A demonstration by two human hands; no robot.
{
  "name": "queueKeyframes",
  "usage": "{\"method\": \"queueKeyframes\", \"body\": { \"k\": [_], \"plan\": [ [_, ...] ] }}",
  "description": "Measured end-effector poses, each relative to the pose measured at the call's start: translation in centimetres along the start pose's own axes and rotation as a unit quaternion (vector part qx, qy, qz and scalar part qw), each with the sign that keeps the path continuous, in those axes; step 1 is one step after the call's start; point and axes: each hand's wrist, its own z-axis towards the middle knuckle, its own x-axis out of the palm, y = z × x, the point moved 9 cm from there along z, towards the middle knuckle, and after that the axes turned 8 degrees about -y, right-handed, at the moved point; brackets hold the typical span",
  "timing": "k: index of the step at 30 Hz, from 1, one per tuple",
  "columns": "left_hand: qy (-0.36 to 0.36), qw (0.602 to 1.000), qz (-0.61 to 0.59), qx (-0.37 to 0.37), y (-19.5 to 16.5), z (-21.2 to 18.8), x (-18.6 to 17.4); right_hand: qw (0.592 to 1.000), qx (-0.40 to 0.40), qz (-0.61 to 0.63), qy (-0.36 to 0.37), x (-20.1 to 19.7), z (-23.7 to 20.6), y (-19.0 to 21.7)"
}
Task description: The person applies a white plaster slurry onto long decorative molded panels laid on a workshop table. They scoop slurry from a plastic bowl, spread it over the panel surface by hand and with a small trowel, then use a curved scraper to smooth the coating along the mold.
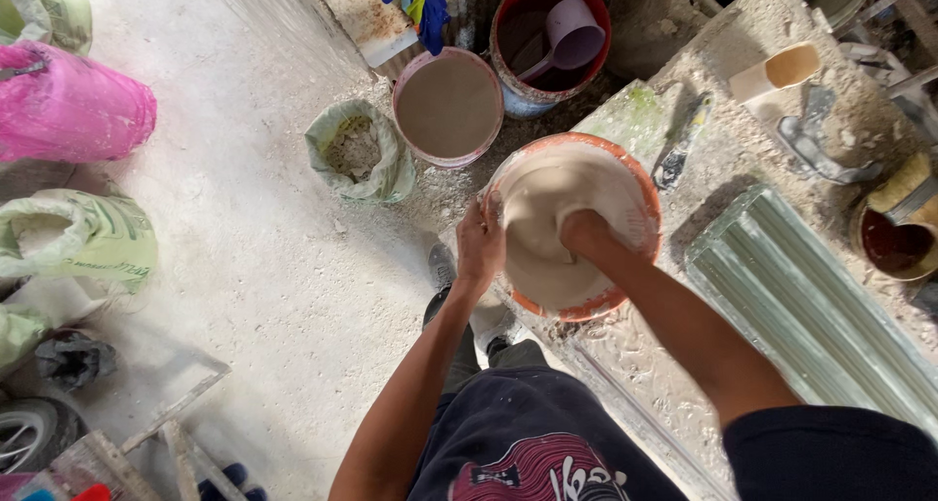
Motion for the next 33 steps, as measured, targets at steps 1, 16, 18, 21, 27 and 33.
{"method": "queueKeyframes", "body": {
  "k": [1,16,18,21,27,33],
  "plan": [
    [-0.016,1.0,0.005,0.026,-0.5,0.1,-0.2,1.0,0.02,0.002,-0.011,-0.5,1.5,0.0],
    [-0.073,0.99,0.019,0.117,-0.1,0.4,-0.6,0.998,0.051,0.02,-0.027,0.1,2.0,0.1],
    [-0.071,0.988,0.026,0.132,-0.2,0.2,-0.6,0.997,0.04,0.034,-0.048,-0.8,3.9,3.3],
    [-0.069,0.991,0.038,0.108,0.4,0.3,-0.8,0.994,-0.054,0.064,-0.076,0.1,2.6,9.1],
    [-0.032,0.997,0.028,0.057,0.8,0.2,-0.3,0.999,-0.028,0.038,-0.009,1.9,-3.4,2.1],
    [-0.06,0.992,0.037,0.103,-0.2,0.0,-0.6,0.996,0.042,0.056,-0.062,-1.3,4.0,4.1]
  ]
}}
